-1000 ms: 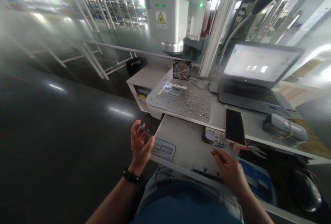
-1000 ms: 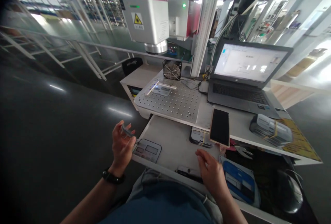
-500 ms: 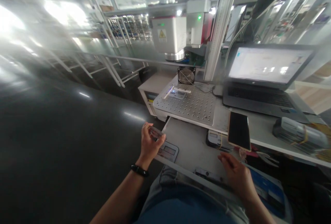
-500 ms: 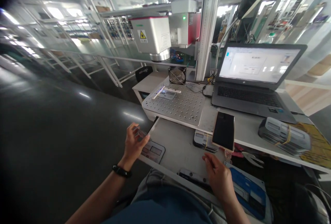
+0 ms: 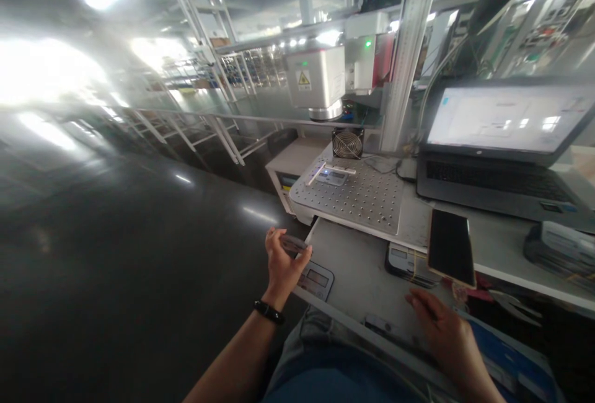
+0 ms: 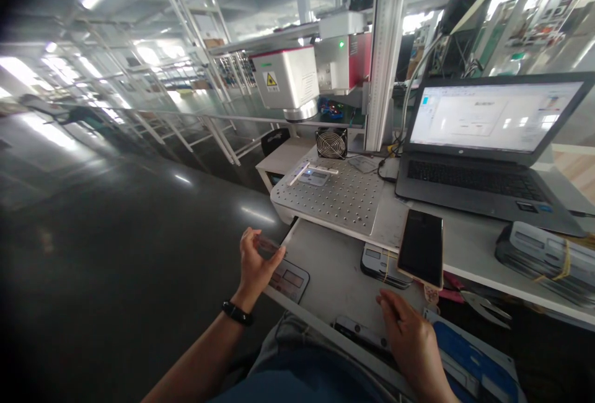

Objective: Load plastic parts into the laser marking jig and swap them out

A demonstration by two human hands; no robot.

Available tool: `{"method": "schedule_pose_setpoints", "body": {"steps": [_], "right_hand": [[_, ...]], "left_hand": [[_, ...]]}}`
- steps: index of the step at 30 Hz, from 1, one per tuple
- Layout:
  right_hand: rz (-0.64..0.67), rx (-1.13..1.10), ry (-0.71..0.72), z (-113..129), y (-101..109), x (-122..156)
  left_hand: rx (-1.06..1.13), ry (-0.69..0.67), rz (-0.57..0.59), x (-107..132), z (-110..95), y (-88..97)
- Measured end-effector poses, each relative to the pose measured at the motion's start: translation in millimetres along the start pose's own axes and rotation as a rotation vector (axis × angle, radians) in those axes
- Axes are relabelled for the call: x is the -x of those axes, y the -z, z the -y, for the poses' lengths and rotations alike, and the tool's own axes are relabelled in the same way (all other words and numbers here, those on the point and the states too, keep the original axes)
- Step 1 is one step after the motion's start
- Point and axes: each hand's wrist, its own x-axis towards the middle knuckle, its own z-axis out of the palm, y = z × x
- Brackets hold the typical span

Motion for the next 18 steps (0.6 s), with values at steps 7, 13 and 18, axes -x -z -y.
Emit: {"method": "schedule_pose_setpoints", "body": {"steps": [7, 13, 18], "right_hand": [[-0.045, -0.021, -0.026, 5.3, -1.9, 2.5], [-0.072, -0.003, 0.003, 9.4, -3.0, 2.5], [-0.070, 0.008, 0.025, 7.4, -2.6, 1.4]], "left_hand": [[-0.047, 0.005, 0.080, -2.7, -2.4, -2.1], [-0.021, -0.008, 0.053, 1.6, -0.3, -1.1], [0.013, -0.037, -0.032, 6.0, 2.3, 0.3]]}}
